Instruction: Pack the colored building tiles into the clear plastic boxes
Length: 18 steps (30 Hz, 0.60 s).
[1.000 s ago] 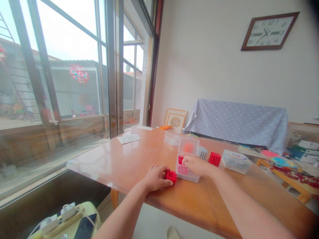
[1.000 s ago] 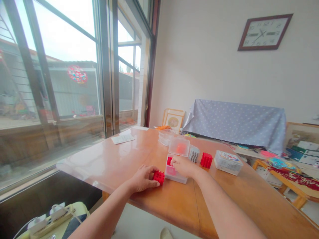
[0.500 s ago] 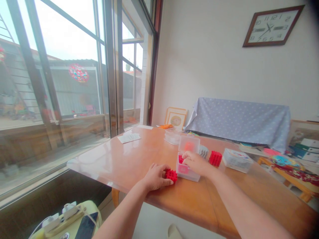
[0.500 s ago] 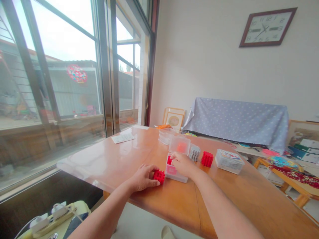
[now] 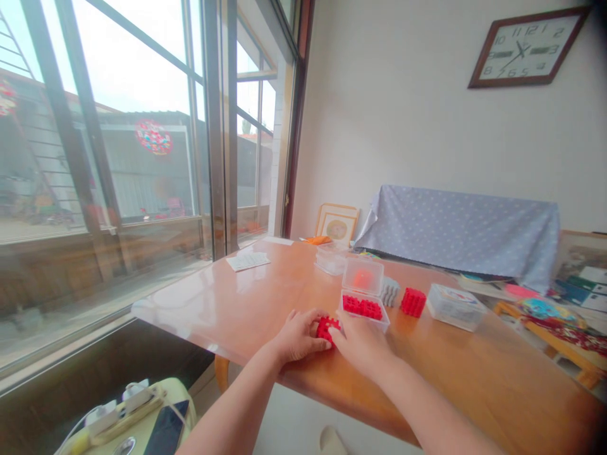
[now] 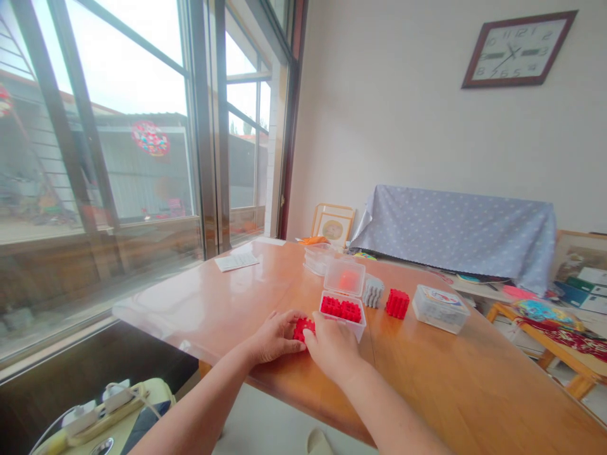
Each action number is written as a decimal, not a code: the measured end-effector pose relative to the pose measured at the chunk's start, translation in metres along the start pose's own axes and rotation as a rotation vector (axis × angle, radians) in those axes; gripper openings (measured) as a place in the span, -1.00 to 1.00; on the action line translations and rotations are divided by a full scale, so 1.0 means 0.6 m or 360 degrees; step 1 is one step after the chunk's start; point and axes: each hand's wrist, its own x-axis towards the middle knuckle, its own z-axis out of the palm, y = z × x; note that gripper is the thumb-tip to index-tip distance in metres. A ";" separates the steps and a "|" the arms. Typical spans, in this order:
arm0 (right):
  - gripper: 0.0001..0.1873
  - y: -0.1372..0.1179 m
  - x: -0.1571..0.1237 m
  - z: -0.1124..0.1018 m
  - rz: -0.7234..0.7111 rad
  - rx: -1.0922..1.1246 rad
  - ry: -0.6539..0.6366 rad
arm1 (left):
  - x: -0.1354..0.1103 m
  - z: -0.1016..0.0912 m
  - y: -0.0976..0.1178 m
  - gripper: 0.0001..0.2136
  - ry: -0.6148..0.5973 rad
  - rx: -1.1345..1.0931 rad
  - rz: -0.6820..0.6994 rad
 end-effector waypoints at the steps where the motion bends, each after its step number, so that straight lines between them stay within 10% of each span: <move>1: -0.70 -0.002 0.000 0.005 0.0029 -0.0035 -0.0025 | 0.000 0.000 0.000 -0.51 0.0009 -0.0011 -0.0002; 18: -0.85 0.031 0.021 0.006 -0.0051 0.0982 0.0293 | 0.003 0.004 -0.014 -0.19 0.0088 0.0083 0.0093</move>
